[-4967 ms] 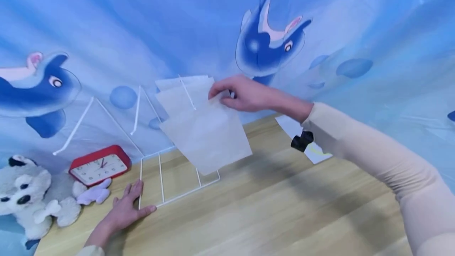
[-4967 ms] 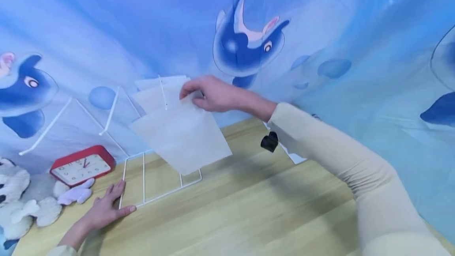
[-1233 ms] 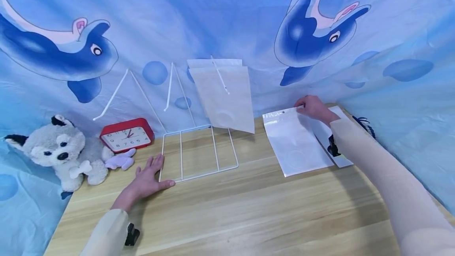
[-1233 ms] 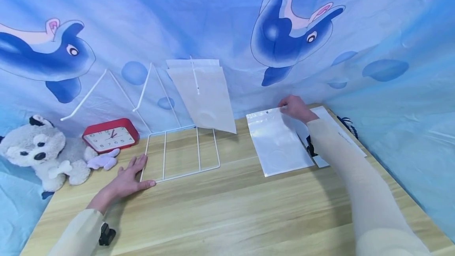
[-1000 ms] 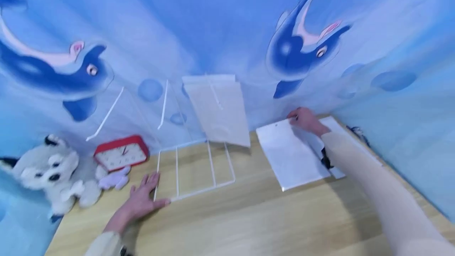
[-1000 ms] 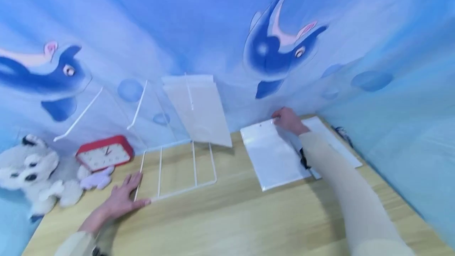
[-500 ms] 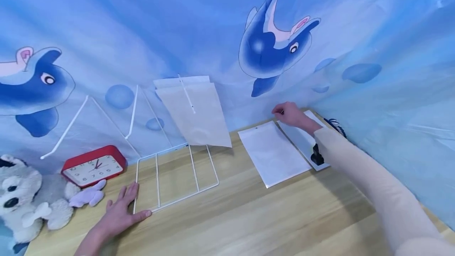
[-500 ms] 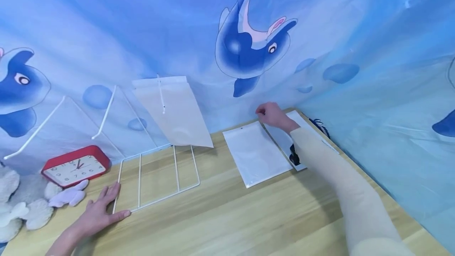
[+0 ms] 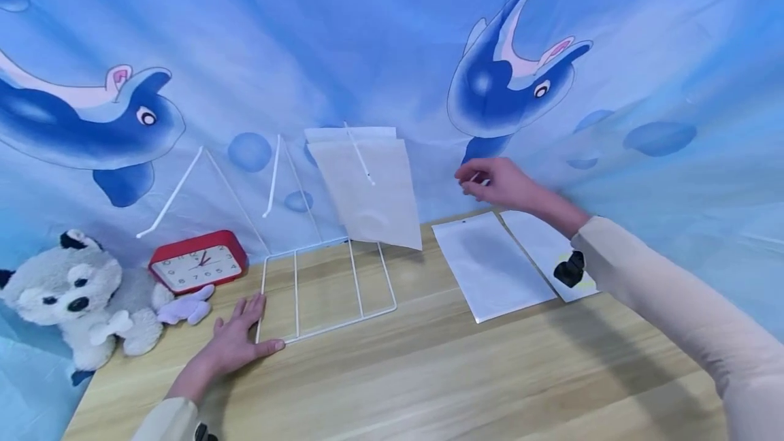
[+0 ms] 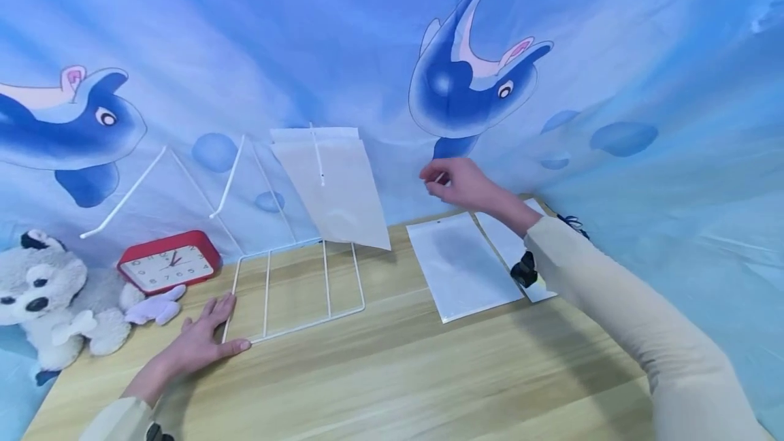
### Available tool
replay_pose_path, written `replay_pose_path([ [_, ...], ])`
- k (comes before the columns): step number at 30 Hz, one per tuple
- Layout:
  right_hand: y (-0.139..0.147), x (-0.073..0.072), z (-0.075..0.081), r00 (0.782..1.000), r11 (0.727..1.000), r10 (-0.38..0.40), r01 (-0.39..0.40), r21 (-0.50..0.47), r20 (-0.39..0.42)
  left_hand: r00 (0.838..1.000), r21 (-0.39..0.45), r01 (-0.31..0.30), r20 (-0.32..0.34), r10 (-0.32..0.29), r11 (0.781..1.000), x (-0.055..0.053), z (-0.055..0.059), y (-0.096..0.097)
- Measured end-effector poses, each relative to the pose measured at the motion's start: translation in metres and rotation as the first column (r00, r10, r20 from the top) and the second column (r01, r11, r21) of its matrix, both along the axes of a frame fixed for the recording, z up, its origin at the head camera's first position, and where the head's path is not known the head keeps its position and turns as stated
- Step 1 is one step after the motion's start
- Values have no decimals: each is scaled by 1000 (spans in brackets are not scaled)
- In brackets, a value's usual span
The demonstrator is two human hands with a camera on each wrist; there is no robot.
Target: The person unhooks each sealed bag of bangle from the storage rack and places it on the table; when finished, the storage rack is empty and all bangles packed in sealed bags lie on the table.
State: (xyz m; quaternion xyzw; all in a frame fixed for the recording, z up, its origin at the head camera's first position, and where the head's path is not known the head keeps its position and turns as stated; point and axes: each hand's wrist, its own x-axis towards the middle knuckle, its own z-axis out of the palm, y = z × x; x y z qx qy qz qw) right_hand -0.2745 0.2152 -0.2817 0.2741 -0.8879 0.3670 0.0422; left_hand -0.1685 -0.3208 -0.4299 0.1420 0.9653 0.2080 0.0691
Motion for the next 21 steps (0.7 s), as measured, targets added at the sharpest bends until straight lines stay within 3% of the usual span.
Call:
replay_pose_path([
  [6, -33, 6, 33, 994, 991, 91, -96, -88, -59, 1000, -7, -5, -25, 5, 1000, 3, 4, -1],
  [10, -51, 4, 46, 987, 978, 154, -158, -137, -41, 1000, -22, -10, 3, 10, 1000, 8, 5, 1],
  [16, -74, -1, 90, 988, 975, 143, -150, -162, -54, 1000, -32, -4, 0, 4, 999, -5, 33, 3],
  [21, -86, 4, 110, 986, 977, 135, -150, -154, -100, 999, -45, -15, 41, 16, 999, 0, 52, 4],
])
